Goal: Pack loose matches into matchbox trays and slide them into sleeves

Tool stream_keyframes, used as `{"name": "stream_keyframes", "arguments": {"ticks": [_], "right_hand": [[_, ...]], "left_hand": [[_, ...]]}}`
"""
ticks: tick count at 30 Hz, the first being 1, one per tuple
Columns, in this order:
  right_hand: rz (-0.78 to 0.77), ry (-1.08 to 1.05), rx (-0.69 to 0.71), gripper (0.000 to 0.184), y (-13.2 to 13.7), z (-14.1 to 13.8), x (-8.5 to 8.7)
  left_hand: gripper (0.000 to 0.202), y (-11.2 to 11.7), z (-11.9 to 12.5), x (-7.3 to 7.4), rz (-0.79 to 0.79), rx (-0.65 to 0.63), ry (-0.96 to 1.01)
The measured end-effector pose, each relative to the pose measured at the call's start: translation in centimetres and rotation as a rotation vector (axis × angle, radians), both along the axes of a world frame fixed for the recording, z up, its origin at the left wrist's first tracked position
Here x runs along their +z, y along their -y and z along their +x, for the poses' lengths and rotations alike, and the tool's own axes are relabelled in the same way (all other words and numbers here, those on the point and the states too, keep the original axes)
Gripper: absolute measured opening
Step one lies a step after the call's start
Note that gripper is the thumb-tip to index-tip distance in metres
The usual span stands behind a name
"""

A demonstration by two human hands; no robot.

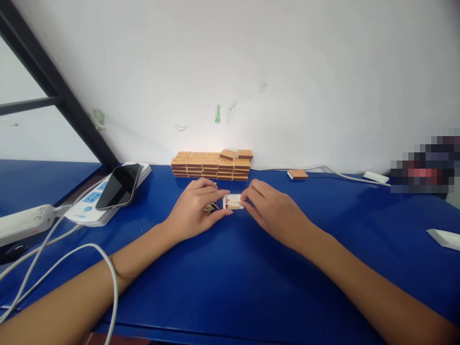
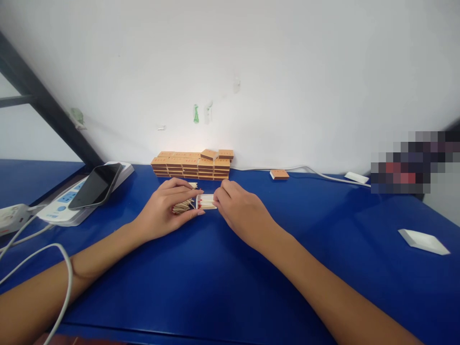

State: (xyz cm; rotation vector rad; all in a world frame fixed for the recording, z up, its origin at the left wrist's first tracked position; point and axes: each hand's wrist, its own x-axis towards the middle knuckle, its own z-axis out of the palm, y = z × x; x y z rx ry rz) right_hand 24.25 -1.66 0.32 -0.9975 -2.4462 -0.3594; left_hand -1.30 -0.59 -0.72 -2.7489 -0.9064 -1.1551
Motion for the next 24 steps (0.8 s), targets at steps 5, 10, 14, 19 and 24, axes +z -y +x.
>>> {"name": "stream_keyframes", "arguments": {"ticks": [5,10,14,19,24], "right_hand": [[-0.012,-0.061,0.033,0.012,0.0,-0.4,-0.2],[-0.177,-0.397,-0.007,0.011,-0.3,-0.9,-0.3],[-0.441,-0.457,-0.115,0.006,-0.9,-2.4,-0.6],[-0.579,-0.312,-0.121,0.007,-1.8,-5.0,-1.1],[-0.588,-0.246,-0.163,0.002,-2.4,-6.7,-1.5]], "left_hand": [[0.042,-0.2,0.0,0.2,-0.008,-0.003,0.016],[0.036,-1.3,-1.1,0.8,0.033,0.129,0.104],[0.031,-2.3,-2.1,0.9,0.026,0.331,0.195],[0.028,-2.7,-2.5,0.7,0.009,0.364,0.198],[0.031,-2.7,-2.3,0.5,0.048,0.338,0.183]]}}
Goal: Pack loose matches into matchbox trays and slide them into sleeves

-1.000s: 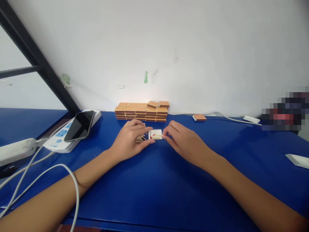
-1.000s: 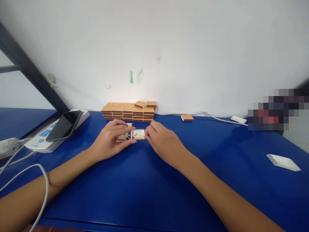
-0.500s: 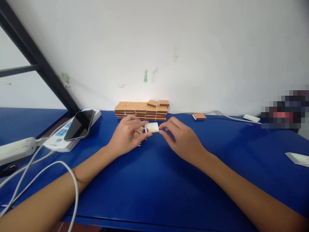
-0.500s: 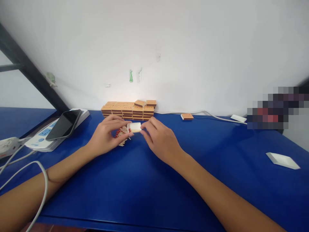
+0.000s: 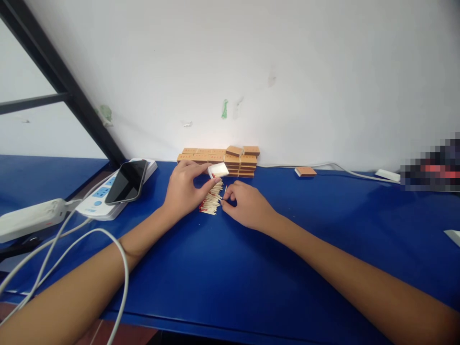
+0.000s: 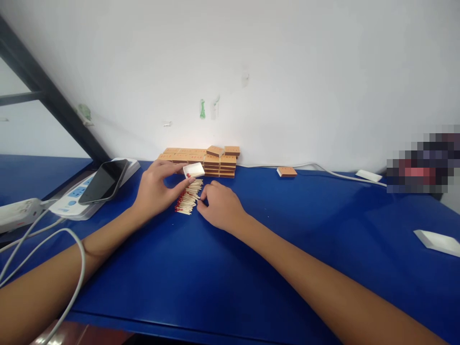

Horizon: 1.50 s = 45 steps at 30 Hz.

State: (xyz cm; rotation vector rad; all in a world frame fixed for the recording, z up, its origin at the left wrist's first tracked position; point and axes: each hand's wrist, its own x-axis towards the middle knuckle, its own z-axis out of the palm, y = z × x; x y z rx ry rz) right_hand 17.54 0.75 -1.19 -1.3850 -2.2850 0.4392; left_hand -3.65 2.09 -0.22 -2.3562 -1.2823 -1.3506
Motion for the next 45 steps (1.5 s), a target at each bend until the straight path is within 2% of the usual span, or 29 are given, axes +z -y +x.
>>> {"name": "stream_keyframes", "arguments": {"ticks": [5,9,12,15,19,24,28,31,34,37,39,45], "right_hand": [[0.018,0.058,0.020,0.012,0.1,0.1,-0.1],[0.057,0.083,0.038,0.014,0.1,2.6,0.5],[0.113,0.004,0.022,0.014,-0.5,4.9,1.3],[0.175,-0.114,0.083,0.011,-1.1,6.1,2.1],[0.199,-0.163,0.131,0.009,-1.3,6.0,2.2],[0.203,-0.133,0.165,0.007,-0.9,5.1,1.6],[0.225,-0.152,0.172,0.009,-0.7,4.6,1.7],[0.267,-0.241,0.127,0.010,-0.5,4.3,2.0],[0.230,-0.290,0.118,0.009,0.1,3.5,2.0],[0.136,-0.240,0.189,0.002,0.8,2.3,1.4],[0.109,-0.180,0.232,0.006,1.1,1.6,0.8],[0.163,-0.036,0.288,0.006,1.2,0.6,-0.1]], "left_hand": [[0.035,-0.1,-0.1,-0.2,0.000,0.004,-0.020],[0.034,-0.3,-0.2,-0.2,-0.016,0.020,-0.041],[0.032,-0.4,-0.3,-0.1,-0.026,0.003,-0.063],[0.033,-0.2,-0.1,-0.2,-0.036,-0.087,-0.104],[0.036,0.5,0.7,-0.2,-0.062,-0.249,-0.131],[0.038,1.2,1.2,0.1,-0.082,-0.310,-0.103],[0.037,0.8,0.8,0.4,-0.090,-0.283,-0.095],[0.034,0.2,0.2,0.6,-0.090,-0.198,-0.064],[0.029,-0.2,-0.3,0.7,-0.081,-0.099,0.003],[0.027,-0.4,-0.5,0.6,-0.070,-0.050,0.030],[0.028,-0.4,-0.5,0.5,-0.072,-0.049,0.016],[0.027,-0.4,-0.5,0.2,-0.057,-0.046,-0.021]]}}
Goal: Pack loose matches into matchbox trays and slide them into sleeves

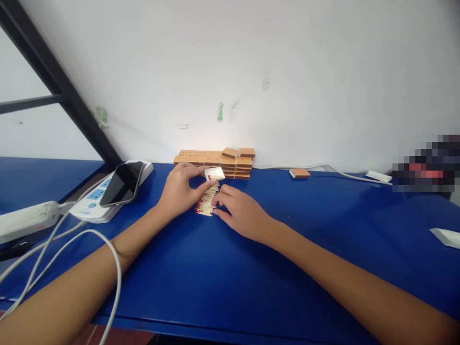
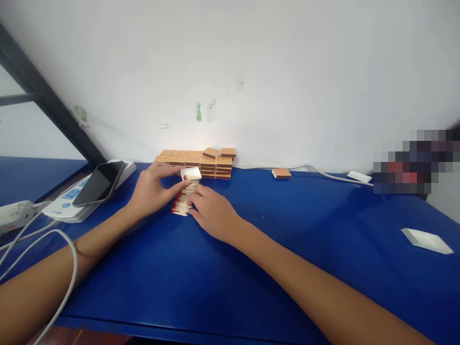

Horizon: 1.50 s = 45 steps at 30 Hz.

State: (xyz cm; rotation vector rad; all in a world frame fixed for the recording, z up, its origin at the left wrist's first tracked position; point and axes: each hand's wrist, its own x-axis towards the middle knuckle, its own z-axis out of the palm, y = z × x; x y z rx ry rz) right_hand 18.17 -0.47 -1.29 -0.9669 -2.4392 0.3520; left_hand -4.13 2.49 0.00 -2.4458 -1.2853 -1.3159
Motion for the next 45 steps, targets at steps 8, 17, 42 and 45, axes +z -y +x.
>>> {"name": "stream_keyframes", "arguments": {"ticks": [8,17,42,45], "right_hand": [[0.078,0.076,-0.007,0.012,0.0,0.0,-0.1],[0.089,0.007,-0.027,0.015,-0.8,3.5,1.3],[0.233,-0.348,-0.124,0.010,-0.6,2.8,0.9],[0.126,-0.293,-0.076,0.004,0.2,1.5,0.3]], "left_hand": [[0.031,-0.1,0.0,-0.2,-0.013,-0.005,-0.006],[0.028,-0.1,0.0,-0.2,-0.006,-0.046,-0.077],[0.029,1.1,1.0,0.5,-0.081,-0.076,0.078],[0.026,0.8,0.6,0.6,-0.064,0.022,0.113]]}}
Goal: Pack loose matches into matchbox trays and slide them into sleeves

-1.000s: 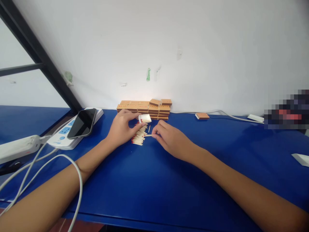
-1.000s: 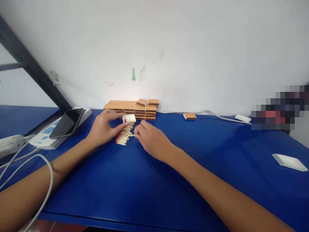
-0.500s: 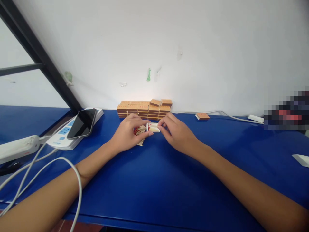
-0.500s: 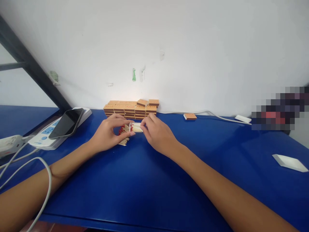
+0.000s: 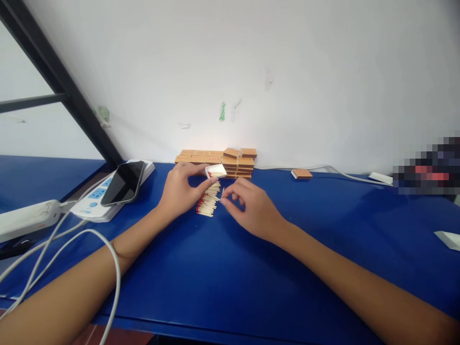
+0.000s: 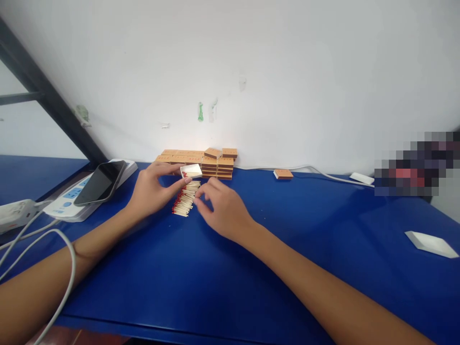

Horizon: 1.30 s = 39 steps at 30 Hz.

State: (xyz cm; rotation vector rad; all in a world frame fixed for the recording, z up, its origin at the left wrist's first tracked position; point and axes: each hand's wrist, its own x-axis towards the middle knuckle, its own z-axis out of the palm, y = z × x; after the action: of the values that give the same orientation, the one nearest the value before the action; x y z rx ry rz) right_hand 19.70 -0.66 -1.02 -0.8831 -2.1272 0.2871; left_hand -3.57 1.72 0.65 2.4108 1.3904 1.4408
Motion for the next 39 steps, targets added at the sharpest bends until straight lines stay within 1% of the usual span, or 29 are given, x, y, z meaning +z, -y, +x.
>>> {"name": "stream_keyframes", "arguments": {"ticks": [4,8,12,17,21,24,28,30,33,36,39], "right_hand": [[-0.116,0.116,0.090,0.007,0.8,-1.7,-1.0],[-0.141,0.169,0.095,0.008,1.0,-2.7,-1.5],[-0.155,0.222,0.090,0.012,1.0,-3.0,-1.4],[-0.176,0.277,0.072,0.010,1.0,-3.0,-0.9],[-0.158,0.380,0.071,0.010,1.2,-3.1,-0.7],[-0.109,0.405,0.065,0.013,1.1,-2.6,-0.7],[-0.040,0.317,0.061,0.017,0.1,-0.5,-0.2],[-0.020,0.251,0.024,0.016,-0.7,0.7,0.3],[-0.009,0.182,-0.074,0.013,-1.8,2.0,0.8],[-0.012,0.166,-0.130,0.013,-2.3,2.4,0.9],[-0.004,0.165,-0.120,0.012,-2.2,2.2,0.8]], "left_hand": [[0.023,-0.1,0.0,-0.1,0.005,0.014,-0.015],[0.024,-0.1,0.2,-0.2,0.003,0.008,-0.020],[0.024,-0.1,0.1,-0.3,-0.005,0.007,-0.020],[0.024,-0.1,0.0,-0.3,-0.018,0.010,-0.025],[0.027,-0.1,-0.1,-0.4,-0.033,0.017,-0.036],[0.028,-0.4,-0.3,-0.5,-0.025,0.021,-0.074],[0.027,-0.8,-0.6,-0.6,-0.016,-0.013,-0.146],[0.026,-0.7,-0.5,-0.6,-0.026,-0.046,-0.164],[0.028,-0.4,-0.2,-0.6,-0.048,-0.112,-0.174],[0.031,0.2,0.3,-0.4,-0.069,-0.185,-0.165],[0.033,0.5,0.6,-0.3,-0.091,-0.233,-0.137]]}}
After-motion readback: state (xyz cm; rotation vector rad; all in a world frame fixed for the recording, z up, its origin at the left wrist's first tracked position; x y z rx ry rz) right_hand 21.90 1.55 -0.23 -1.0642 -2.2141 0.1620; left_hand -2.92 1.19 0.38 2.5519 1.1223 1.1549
